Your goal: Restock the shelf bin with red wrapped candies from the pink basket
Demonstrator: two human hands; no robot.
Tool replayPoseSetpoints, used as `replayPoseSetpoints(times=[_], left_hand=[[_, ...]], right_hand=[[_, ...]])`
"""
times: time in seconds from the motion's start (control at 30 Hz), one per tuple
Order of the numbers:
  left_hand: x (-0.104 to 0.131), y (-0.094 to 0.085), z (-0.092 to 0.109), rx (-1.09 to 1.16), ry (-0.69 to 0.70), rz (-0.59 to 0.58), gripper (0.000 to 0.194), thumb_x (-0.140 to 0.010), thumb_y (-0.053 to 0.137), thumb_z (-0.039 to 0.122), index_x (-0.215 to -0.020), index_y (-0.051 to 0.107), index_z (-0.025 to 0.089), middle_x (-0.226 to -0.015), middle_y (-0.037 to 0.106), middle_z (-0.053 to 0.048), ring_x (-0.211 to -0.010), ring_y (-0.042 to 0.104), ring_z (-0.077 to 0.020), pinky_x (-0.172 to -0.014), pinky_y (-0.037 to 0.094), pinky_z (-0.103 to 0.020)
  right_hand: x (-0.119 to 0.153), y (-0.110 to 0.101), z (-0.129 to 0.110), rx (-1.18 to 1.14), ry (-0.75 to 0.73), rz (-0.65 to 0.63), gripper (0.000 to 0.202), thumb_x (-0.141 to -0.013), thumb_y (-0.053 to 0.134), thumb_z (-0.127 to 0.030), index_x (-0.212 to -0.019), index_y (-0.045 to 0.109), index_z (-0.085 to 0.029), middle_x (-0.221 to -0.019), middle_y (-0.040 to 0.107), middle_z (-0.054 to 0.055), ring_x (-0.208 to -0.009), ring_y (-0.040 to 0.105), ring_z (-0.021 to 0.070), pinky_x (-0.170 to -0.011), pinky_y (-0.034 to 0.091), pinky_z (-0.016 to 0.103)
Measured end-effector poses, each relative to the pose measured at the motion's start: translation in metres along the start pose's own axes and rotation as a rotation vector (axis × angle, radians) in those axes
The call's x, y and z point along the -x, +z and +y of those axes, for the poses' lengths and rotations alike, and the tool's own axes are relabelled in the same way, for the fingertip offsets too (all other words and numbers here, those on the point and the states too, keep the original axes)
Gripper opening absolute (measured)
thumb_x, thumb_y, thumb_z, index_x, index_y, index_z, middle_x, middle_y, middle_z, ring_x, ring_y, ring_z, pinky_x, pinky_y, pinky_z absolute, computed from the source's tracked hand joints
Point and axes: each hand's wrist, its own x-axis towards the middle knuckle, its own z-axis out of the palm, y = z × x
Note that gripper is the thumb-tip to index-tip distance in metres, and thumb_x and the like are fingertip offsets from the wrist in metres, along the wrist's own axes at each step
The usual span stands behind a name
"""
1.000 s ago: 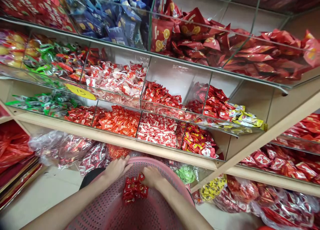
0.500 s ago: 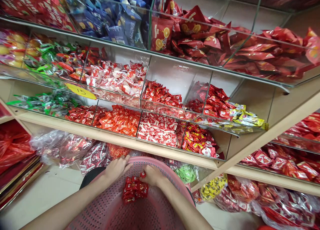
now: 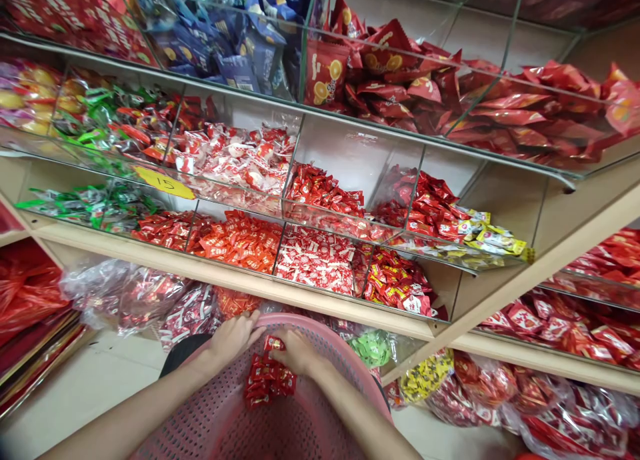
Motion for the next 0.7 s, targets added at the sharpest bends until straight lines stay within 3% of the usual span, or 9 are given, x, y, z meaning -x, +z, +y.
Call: replayPoseSetpoints(times=[0.13, 0.23, 0.4, 0.53, 0.7], left_hand=[[-0.001, 0.002, -0.001, 0.002, 0.006, 0.003, 0.045, -0.092, 0.032, 0.043, -0.124, 0.047, 0.016, -0.094, 0.066, -0.015, -0.083, 0.065, -0.028, -0.068, 0.051, -0.036], [-0.001, 0.002, -0.002, 0.003, 0.008, 0.006, 0.045, -0.092, 0.032, 0.041, -0.126, 0.045, 0.015, -0.095, 0.065, -0.015, -0.085, 0.065, -0.0282, -0.069, 0.05, -0.036], [0.0, 0.0, -0.001, 0.002, 0.011, 0.006, 0.042, -0.092, 0.033, 0.04, -0.124, 0.046, 0.016, -0.096, 0.065, -0.014, -0.085, 0.065, -0.0273, -0.07, 0.05, -0.034], [0.001, -0.001, -0.001, -0.003, 0.019, -0.001, 0.045, -0.092, 0.033, 0.041, -0.126, 0.045, 0.015, -0.098, 0.065, -0.016, -0.086, 0.065, -0.0284, -0.07, 0.05, -0.037], [0.001, -0.001, -0.002, 0.006, 0.033, -0.011, 0.046, -0.092, 0.033, 0.041, -0.126, 0.045, 0.014, -0.097, 0.065, -0.015, -0.086, 0.065, -0.0281, -0.069, 0.051, -0.037]], right_hand=[[0.0, 0.002, -0.007, 0.091, -0.024, -0.004, 0.029, -0.076, 0.06, -0.025, -0.105, 0.062, -0.018, -0.107, 0.059, 0.011, -0.104, 0.051, 0.0273, -0.09, 0.037, 0.038], [0.001, 0.006, -0.008, 0.117, -0.024, 0.006, 0.035, -0.077, 0.061, -0.026, -0.111, 0.057, -0.019, -0.112, 0.059, 0.01, -0.105, 0.051, 0.0261, -0.09, 0.038, 0.037], [-0.001, 0.019, -0.008, 0.142, -0.031, 0.038, 0.027, -0.079, 0.061, -0.031, -0.104, 0.059, -0.021, -0.109, 0.06, 0.007, -0.103, 0.052, 0.0235, -0.088, 0.039, 0.033], [-0.001, 0.016, -0.004, 0.152, -0.012, 0.063, 0.036, -0.079, 0.06, -0.037, -0.111, 0.056, -0.021, -0.116, 0.057, 0.008, -0.109, 0.049, 0.0243, -0.092, 0.036, 0.034], [0.004, 0.001, 0.01, 0.156, 0.112, 0.029, 0.019, -0.084, 0.05, -0.026, -0.098, 0.062, -0.02, -0.098, 0.066, 0.006, -0.092, 0.059, 0.0199, -0.078, 0.041, 0.028]])
